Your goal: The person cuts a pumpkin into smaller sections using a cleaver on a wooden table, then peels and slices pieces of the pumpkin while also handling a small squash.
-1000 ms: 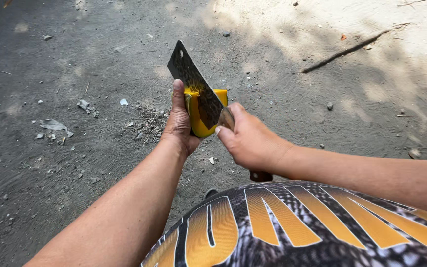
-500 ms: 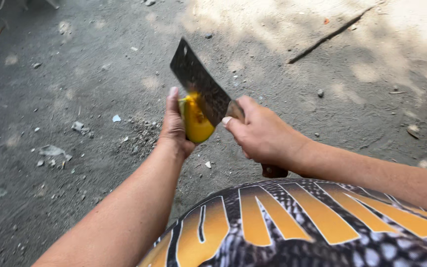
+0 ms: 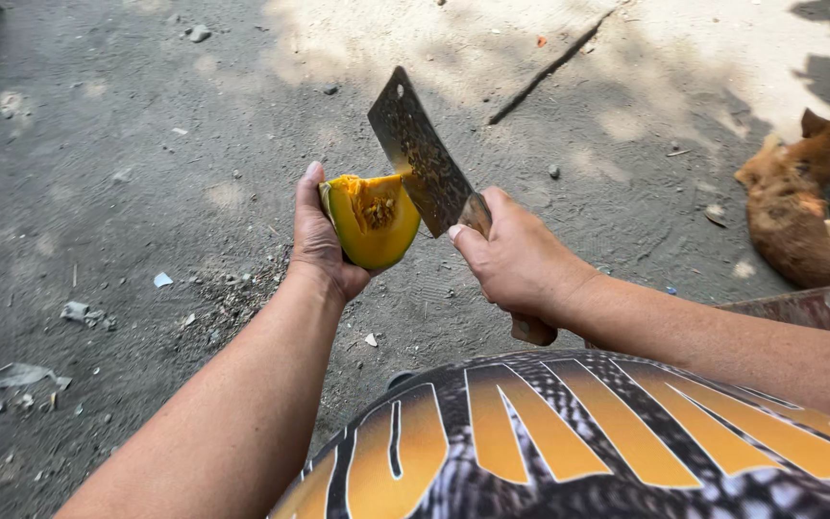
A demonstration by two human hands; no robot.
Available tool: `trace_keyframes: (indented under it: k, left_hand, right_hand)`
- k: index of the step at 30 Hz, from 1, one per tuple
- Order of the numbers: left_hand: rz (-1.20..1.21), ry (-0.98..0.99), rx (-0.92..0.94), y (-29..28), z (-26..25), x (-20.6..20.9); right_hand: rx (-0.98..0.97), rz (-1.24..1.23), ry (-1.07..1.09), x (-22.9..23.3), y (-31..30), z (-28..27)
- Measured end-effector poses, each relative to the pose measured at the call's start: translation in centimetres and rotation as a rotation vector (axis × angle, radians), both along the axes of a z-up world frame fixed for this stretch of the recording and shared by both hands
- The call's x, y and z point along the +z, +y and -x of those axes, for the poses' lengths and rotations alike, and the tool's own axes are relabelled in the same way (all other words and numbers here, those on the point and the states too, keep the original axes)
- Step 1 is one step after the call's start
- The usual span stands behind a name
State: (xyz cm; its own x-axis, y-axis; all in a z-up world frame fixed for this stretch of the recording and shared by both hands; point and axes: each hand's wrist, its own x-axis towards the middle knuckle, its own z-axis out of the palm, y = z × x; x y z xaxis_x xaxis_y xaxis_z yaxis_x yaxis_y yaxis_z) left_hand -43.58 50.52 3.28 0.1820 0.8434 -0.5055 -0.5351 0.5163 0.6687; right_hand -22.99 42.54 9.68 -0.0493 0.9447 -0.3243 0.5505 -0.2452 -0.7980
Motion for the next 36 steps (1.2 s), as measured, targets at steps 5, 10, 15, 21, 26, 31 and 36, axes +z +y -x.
trace_keyframes:
  k: [5, 10, 15, 21, 26, 31, 36]
  left_hand:
    - [0.048, -0.049, -0.121, 1.0, 1.8, 0.0]
    - [0.111, -0.047, -0.267, 1.5, 4.5, -0.8]
    - [-0.008, -0.018, -0.458, 1.9, 7.5, -1.4]
    - [0.116, 0.017, -0.493, -0.8, 5.4, -0.1]
    - [0.209, -0.058, -0.567, -3.4, 2.5, -0.5]
    - [0.064, 0.044, -0.889, -5.3, -2.6, -0.7]
    - [0.113, -0.044, -1.074, -11.3, -10.3, -1.6]
  right_hand:
    - [-0.133, 0.128, 0.19, 0.0, -0.8, 2.2]
    - [-0.253, 0.198, 0.338, -0.4, -2.0, 4.9]
    - [-0.306, 0.28, 0.313, 0.2, -4.0, 6.7]
    - [-0.541, 0.329, 0.436, 1.3, -7.4, 9.0]
    - [-0.691, 0.29, 0.37, 1.5, -11.5, 8.6]
    - [-0.832, 0.281, 0.469, 1.0, -18.0, 6.0]
    - [-1.104, 0.249, 0.493, -0.3, -24.9, 3.3]
